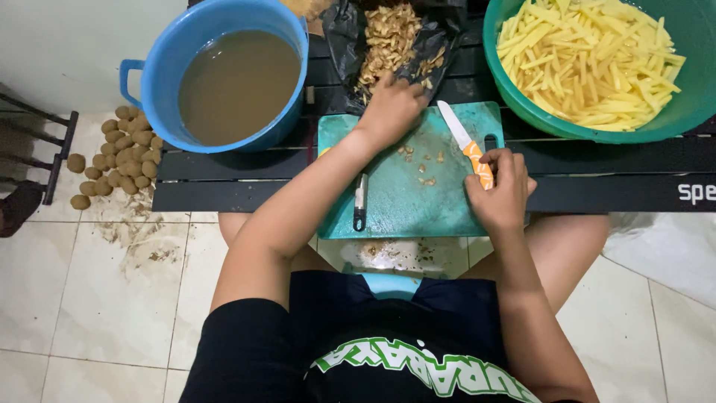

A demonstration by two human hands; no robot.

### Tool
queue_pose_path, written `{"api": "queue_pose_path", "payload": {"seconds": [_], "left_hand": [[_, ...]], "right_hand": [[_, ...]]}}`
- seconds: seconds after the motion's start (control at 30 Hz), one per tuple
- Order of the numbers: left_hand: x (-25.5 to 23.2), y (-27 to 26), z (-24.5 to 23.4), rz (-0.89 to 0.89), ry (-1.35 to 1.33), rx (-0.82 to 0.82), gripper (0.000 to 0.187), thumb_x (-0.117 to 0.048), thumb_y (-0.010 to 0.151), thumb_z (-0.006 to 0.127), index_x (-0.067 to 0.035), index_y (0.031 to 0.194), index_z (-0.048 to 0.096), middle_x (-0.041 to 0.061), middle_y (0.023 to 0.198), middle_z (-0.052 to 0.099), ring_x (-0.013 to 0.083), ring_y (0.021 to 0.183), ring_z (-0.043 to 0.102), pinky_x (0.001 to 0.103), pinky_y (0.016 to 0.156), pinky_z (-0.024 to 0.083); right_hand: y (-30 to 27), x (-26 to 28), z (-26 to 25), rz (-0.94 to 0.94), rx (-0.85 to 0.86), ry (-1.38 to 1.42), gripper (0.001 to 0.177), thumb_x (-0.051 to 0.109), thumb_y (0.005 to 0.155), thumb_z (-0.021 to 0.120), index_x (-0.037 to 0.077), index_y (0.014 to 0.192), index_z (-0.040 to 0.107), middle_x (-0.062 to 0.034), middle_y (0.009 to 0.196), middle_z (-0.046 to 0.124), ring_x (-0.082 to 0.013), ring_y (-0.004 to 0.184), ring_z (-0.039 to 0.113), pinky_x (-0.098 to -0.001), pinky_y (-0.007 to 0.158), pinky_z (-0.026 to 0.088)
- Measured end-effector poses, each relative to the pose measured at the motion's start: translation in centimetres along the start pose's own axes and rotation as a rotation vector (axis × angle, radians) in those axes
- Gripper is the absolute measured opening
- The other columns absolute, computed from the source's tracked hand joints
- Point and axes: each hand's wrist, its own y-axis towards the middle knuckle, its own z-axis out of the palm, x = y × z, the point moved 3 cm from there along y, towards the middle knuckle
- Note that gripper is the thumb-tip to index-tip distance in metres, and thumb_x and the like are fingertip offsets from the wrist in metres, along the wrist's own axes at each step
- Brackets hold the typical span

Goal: Peeling and slicing a potato into thin strips on a cutting board

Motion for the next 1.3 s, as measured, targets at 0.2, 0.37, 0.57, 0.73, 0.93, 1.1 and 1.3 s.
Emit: {"api": "queue_pose_path", "payload": {"seconds": [0.2,0.37,0.57,0.73,0.93,1.1,1.3], "left_hand": [[2.4,1.0,-3.4,-0.293,-0.291,0.223,0.01,-0.031,0.087,0.07,-0.027,0.095,0.076,-0.005,0.088,0.07,0.0261,0.084,0.069,0.047,0.078,0.034],[0.3,1.5,-7.7,-0.328,-0.638,0.447,0.016,-0.023,0.097,0.065,-0.02,0.11,0.075,0.006,0.11,0.074,0.0359,0.108,0.067,0.061,0.094,0.033],[-3.4,-3.6,-3.1,-0.171,-0.315,0.742,0.032,-0.039,0.091,0.063,-0.024,0.116,0.076,0.009,0.124,0.069,0.04,0.118,0.062,0.064,0.094,0.047],[-7.8,-5.5,-9.0,-0.287,-0.517,0.657,0.044,-0.029,0.093,0.063,-0.008,0.132,0.066,0.023,0.139,0.056,0.0471,0.131,0.055,0.058,0.098,0.054],[-11.4,-5.5,-13.8,-0.266,-0.752,0.651,0.058,-0.021,0.098,0.06,-0.006,0.153,0.047,0.032,0.155,0.041,0.0523,0.145,0.039,0.062,0.113,0.04],[-11.3,-6.3,-13.5,-0.596,-0.991,0.251,0.059,-0.026,0.105,0.058,0.0,0.156,0.04,0.036,0.155,0.041,0.053,0.144,0.04,0.062,0.119,0.035],[-8.9,-8.1,-10.3,-0.811,-1.391,-0.045,0.055,-0.029,0.114,0.044,-0.011,0.163,0.029,0.03,0.159,0.04,0.0483,0.148,0.036,0.059,0.123,0.033]], "right_hand": [[0.0,0.3,-0.3,-0.022,0.005,0.003,0.034,0.018,0.077,0.07,0.015,0.107,0.055,-0.0086,0.097,0.05,-0.0375,0.096,0.058,-0.0491,0.088,0.034],[0.1,0.7,-0.4,-0.001,-0.003,0.028,0.033,0.016,0.077,0.069,0.016,0.107,0.054,-0.007,0.096,0.049,-0.0356,0.097,0.057,-0.0472,0.09,0.033],[0.1,0.5,-0.5,-0.003,0.024,0.03,0.034,0.017,0.078,0.069,0.016,0.108,0.055,-0.0076,0.098,0.049,-0.0357,0.098,0.057,-0.0477,0.09,0.032],[-0.2,0.9,-0.6,-0.011,0.025,0.013,0.034,0.018,0.079,0.069,0.017,0.109,0.054,-0.0054,0.098,0.049,-0.0332,0.098,0.057,-0.0471,0.092,0.033],[0.2,0.8,-0.1,-0.075,-0.016,-0.024,0.04,0.021,0.08,0.068,0.019,0.116,0.052,-0.006,0.098,0.048,-0.0352,0.097,0.055,-0.0468,0.089,0.031],[1.0,0.3,1.2,-0.104,0.033,-0.2,0.043,0.029,0.093,0.072,0.017,0.13,0.055,-0.0108,0.104,0.051,-0.0414,0.103,0.055,-0.0552,0.087,0.033],[0.2,-2.0,1.5,-0.048,0.194,-0.199,0.039,0.026,0.098,0.063,0.018,0.135,0.057,-0.0152,0.107,0.057,-0.044,0.103,0.061,-0.0552,0.086,0.037]]}}
